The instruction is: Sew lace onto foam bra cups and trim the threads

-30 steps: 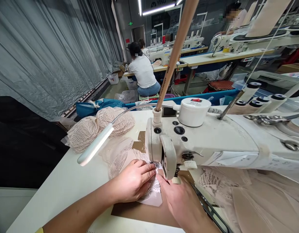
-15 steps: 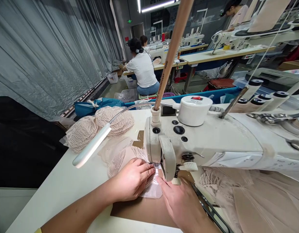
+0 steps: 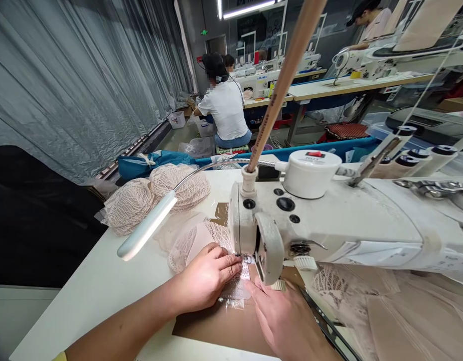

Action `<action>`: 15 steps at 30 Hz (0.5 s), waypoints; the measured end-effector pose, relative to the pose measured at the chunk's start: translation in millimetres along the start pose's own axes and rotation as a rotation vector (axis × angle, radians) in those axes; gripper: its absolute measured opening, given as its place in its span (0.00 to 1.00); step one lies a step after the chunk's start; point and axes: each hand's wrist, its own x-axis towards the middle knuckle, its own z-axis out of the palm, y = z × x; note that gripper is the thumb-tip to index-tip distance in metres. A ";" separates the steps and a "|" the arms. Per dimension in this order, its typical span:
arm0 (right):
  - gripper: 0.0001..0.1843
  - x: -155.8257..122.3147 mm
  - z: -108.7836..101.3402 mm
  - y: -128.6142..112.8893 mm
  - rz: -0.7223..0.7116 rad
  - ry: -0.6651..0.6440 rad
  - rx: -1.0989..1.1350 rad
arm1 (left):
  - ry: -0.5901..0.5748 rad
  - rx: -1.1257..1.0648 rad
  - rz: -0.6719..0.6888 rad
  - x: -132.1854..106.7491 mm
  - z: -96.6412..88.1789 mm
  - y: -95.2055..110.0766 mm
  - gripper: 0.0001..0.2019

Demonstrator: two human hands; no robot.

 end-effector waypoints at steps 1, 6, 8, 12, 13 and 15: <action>0.21 1.1 0.5 -0.7 0.015 0.015 0.006 | -0.001 0.000 -0.005 0.5 0.0 -0.9 0.16; 0.20 9.9 0.0 -2.4 0.025 -0.069 -0.014 | 0.039 -0.015 -0.044 4.0 3.9 -9.1 0.16; 0.19 10.6 3.3 -2.8 0.063 -0.075 -0.033 | 0.061 -0.039 -0.067 5.0 7.2 -12.9 0.17; 0.19 3.9 17.5 -2.7 0.155 -0.074 -0.027 | 0.111 -0.093 -0.114 5.8 12.2 -18.8 0.19; 0.19 2.3 20.3 -2.4 0.165 -0.078 -0.026 | 0.128 -0.102 -0.121 5.7 12.6 -19.8 0.20; 0.19 1.7 22.2 -1.8 0.174 -0.082 -0.021 | 0.162 -0.114 -0.122 5.1 12.1 -21.1 0.20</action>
